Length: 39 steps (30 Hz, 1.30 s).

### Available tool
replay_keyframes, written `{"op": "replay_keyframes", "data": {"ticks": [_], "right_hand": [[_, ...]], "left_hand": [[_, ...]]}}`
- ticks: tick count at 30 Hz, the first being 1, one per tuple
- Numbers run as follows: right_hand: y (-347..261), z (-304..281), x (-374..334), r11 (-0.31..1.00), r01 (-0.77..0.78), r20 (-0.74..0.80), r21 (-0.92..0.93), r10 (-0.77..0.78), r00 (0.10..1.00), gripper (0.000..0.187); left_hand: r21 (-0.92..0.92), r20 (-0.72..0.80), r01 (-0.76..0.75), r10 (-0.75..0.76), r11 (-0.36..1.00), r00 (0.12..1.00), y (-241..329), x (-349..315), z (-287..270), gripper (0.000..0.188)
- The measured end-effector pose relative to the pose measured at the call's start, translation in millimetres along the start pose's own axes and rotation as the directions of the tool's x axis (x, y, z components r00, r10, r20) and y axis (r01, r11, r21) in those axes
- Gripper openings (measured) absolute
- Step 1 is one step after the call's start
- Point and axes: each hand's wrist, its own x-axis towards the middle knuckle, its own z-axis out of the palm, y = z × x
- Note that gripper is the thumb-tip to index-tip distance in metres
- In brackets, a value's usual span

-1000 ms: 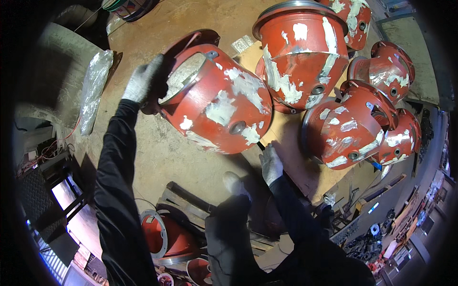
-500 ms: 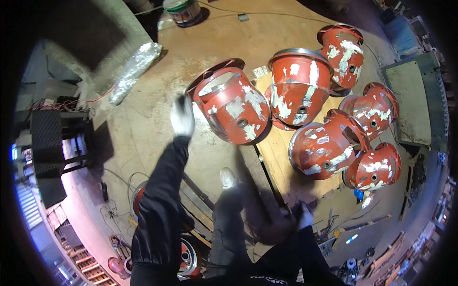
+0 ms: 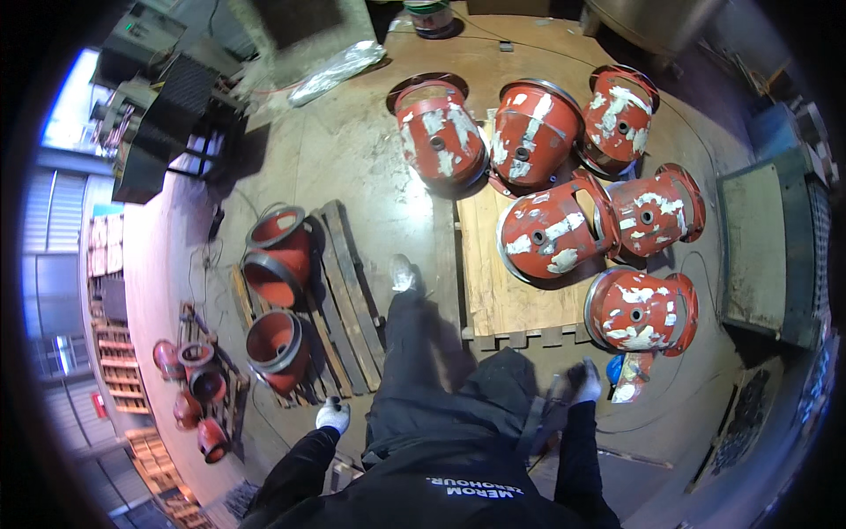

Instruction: The person sits on the floor and scrapes white paint off red metal parts using a handheld scraper. They rotate the parts to access different areas and place them on a wooden pallet after scraping.

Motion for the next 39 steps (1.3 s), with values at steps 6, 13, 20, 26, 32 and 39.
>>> {"op": "replay_keyframes", "data": {"ticks": [6,13,20,26,32,39], "right_hand": [[-46,-98,41,0.988,-0.098,0.077,-0.121,0.108,0.991,0.014],[-46,-22,11,0.851,0.007,0.214,-0.526,0.124,0.969,0.032],[-7,26,1,0.762,-0.111,0.362,-0.639,0.425,0.829,0.01],[29,45,-13,0.724,-0.156,0.242,-0.672,0.414,0.878,0.01],[56,72,-41,0.672,-0.145,0.29,-0.727,0.491,0.822,0.023],[154,134,-157,-0.389,0.459,0.473,-0.799,0.065,0.879,0.039]], "left_hand": [[-0.358,-0.039,0.069,-0.088,0.931,0.995,-3,-106,60,0.035],[-0.554,-0.04,0.18,-0.243,0.813,0.969,0,-177,91,0.04],[-0.604,0.151,0.45,-0.46,0.658,0.875,-48,-240,123,0.043],[-0.583,0.258,0.538,-0.489,0.609,0.833,-91,-218,133,0.043],[-0.749,0.203,0.452,-0.481,0.484,0.853,-132,-145,139,0.047],[-0.916,0.326,0.38,-0.31,0.132,0.893,-217,-10,129,0.031]]}}
